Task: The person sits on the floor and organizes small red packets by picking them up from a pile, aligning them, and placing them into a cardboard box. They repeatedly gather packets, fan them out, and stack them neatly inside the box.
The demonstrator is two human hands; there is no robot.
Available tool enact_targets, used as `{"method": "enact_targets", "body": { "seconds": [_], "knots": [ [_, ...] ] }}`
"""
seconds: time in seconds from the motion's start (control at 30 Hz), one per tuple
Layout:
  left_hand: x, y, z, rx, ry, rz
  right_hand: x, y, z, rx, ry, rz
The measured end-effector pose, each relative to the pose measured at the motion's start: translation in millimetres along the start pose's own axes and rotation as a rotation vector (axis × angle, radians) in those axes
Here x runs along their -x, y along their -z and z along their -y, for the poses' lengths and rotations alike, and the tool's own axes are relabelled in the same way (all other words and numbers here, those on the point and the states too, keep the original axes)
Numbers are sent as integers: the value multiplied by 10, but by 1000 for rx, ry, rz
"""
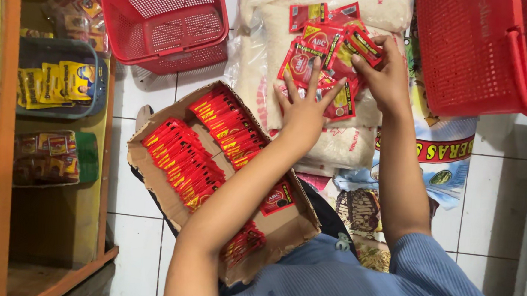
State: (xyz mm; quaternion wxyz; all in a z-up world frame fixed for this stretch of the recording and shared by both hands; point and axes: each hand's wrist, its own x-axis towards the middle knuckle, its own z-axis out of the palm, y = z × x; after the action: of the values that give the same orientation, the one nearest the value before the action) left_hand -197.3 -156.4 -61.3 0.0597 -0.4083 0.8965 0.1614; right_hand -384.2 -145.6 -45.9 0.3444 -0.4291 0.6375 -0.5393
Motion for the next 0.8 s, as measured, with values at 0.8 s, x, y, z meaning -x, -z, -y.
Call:
{"method": "enact_targets", "body": {
  "seconds": [0.8],
  "knots": [
    [-381,-464,-49,-375,116,-171,275,265,-21,-127,-137,-111]
  ]
}}
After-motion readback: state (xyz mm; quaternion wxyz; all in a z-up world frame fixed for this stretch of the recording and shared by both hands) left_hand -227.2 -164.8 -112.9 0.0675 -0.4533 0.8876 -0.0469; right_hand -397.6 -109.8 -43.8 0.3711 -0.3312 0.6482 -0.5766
